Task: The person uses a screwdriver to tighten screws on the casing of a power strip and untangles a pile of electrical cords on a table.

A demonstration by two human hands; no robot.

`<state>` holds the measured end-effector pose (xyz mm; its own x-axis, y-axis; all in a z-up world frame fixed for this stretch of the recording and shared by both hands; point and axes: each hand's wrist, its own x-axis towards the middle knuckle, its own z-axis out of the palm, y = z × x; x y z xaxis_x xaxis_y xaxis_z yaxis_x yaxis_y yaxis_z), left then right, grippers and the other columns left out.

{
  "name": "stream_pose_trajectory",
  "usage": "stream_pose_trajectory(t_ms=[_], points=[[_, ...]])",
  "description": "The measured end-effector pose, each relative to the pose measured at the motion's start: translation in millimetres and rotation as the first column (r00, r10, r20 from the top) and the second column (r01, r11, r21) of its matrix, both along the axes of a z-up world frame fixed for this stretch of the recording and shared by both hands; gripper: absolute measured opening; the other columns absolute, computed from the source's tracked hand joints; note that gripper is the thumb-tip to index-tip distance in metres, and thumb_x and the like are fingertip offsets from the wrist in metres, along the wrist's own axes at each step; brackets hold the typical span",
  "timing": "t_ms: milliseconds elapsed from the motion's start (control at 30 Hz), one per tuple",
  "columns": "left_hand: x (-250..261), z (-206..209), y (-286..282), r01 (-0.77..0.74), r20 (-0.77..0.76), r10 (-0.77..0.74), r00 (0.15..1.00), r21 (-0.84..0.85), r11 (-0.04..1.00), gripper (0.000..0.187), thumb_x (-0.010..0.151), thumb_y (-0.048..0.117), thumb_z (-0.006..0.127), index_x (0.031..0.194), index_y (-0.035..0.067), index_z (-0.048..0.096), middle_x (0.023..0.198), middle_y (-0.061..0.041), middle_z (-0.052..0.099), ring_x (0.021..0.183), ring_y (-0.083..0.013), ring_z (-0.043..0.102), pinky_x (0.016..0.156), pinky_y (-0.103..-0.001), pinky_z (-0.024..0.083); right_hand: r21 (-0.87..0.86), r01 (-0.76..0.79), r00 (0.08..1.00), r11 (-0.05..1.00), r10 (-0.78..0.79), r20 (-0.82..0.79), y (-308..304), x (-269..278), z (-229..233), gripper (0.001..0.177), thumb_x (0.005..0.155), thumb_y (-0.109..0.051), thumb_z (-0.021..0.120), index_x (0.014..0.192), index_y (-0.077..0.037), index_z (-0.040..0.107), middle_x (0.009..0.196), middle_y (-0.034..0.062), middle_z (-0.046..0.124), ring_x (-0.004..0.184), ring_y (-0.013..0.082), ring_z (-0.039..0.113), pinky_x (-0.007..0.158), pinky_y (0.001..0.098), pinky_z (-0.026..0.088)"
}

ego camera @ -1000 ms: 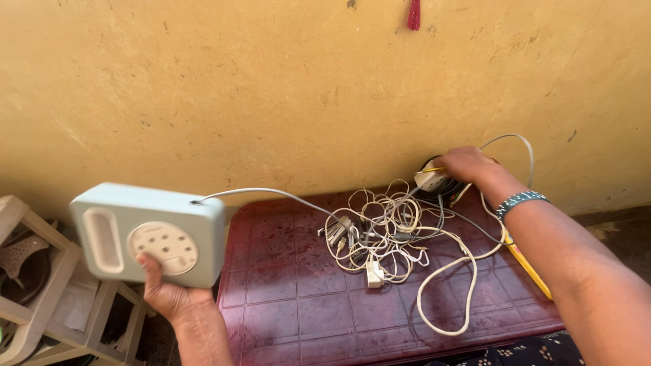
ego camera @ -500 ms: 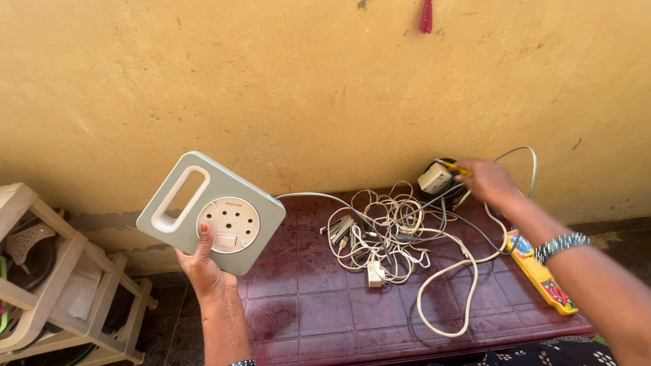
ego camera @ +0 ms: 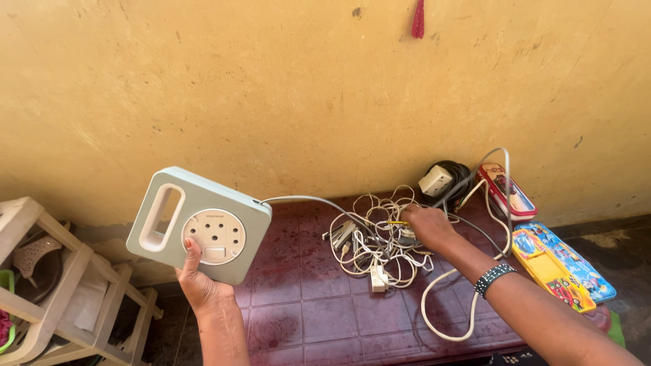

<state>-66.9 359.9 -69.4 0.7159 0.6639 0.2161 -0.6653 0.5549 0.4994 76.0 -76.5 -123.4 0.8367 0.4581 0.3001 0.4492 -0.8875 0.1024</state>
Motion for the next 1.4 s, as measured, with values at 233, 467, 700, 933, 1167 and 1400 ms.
stream_pose_trajectory(t_ms=[233, 467, 700, 933, 1167, 1400], points=[[2, 0, 1, 0.000, -0.043, -0.001, 0.999, -0.031, 1.000, 0.060, 0.086, 0.019, 0.077, 0.140, 0.006, 0.055, 0.130, -0.011, 0.065, 0.121, -0.0280, 0.066, 0.103, -0.047, 0.059, 0.304, 0.034, 0.964, 0.952, -0.111, 0.240, -54, 16, 22, 0.024, 0.086, -0.006, 0.064, 0.103, -0.020, 0.076, 0.106, 0.0042, 0.073, 0.084, 0.0303, 0.074, 0.072, 0.0432, 0.059], [8, -6, -7, -0.064, -0.202, 0.092, 0.975, 0.141, 0.988, 0.079, 0.075, 0.023, 0.085, 0.143, 0.007, 0.047, 0.126, -0.009, 0.066, 0.121, -0.0265, 0.064, 0.103, -0.045, 0.058, 0.474, 0.262, 0.924, 0.841, -0.360, 0.127, -166, 35, 37, 0.017, 0.091, -0.030, 0.075, 0.104, -0.020, 0.077, 0.106, 0.0059, 0.076, 0.094, 0.0307, 0.071, 0.077, 0.0447, 0.055], [29, -25, -21, -0.004, -0.397, 0.151, 0.906, 0.348, 0.938, 0.093, 0.064, 0.036, 0.090, 0.142, 0.009, 0.047, 0.125, -0.013, 0.065, 0.124, -0.0280, 0.060, 0.110, -0.045, 0.049, 0.427, 0.633, 0.765, 0.646, -0.607, -0.215, -221, 53, -5, 0.022, 0.090, -0.040, 0.077, 0.108, -0.028, 0.081, 0.102, 0.0087, 0.079, 0.095, 0.0295, 0.073, 0.084, 0.0446, 0.055], [42, -29, -41, -0.032, -0.213, 0.128, 0.969, 0.407, 0.913, 0.081, 0.067, 0.028, 0.094, 0.131, 0.001, 0.051, 0.124, -0.013, 0.063, 0.118, -0.0247, 0.063, 0.104, -0.038, 0.052, 0.501, 0.652, 0.704, 0.569, -0.700, -0.121, -190, 42, 3, 0.045, 0.086, -0.040, 0.080, 0.127, -0.022, 0.074, 0.121, 0.0184, 0.071, 0.106, 0.0399, 0.067, 0.089, 0.0505, 0.052], [47, -35, -38, -0.043, -0.217, 0.132, 0.967, 0.371, 0.928, 0.086, 0.068, 0.030, 0.093, 0.135, 0.002, 0.049, 0.126, -0.012, 0.062, 0.118, -0.0232, 0.063, 0.103, -0.036, 0.053, 0.819, 0.238, 0.971, 0.521, -0.154, -0.184, -90, 9, 26, 0.044, 0.098, -0.034, 0.071, 0.137, -0.014, 0.067, 0.123, 0.0142, 0.072, 0.108, 0.0266, 0.070, 0.091, 0.0392, 0.054], [58, -49, -40, -0.008, -0.303, 0.099, 0.948, 0.287, 0.958, 0.098, 0.064, 0.048, 0.088, 0.141, 0.005, 0.046, 0.127, -0.013, 0.062, 0.114, -0.0259, 0.062, 0.101, -0.039, 0.054, 0.869, 0.343, 0.798, 0.356, 0.378, -0.469, 71, -129, 61, 0.051, 0.093, -0.016, 0.058, 0.142, -0.026, 0.057, 0.105, -0.0015, 0.075, 0.066, 0.0076, 0.059, 0.049, 0.0214, 0.049]])
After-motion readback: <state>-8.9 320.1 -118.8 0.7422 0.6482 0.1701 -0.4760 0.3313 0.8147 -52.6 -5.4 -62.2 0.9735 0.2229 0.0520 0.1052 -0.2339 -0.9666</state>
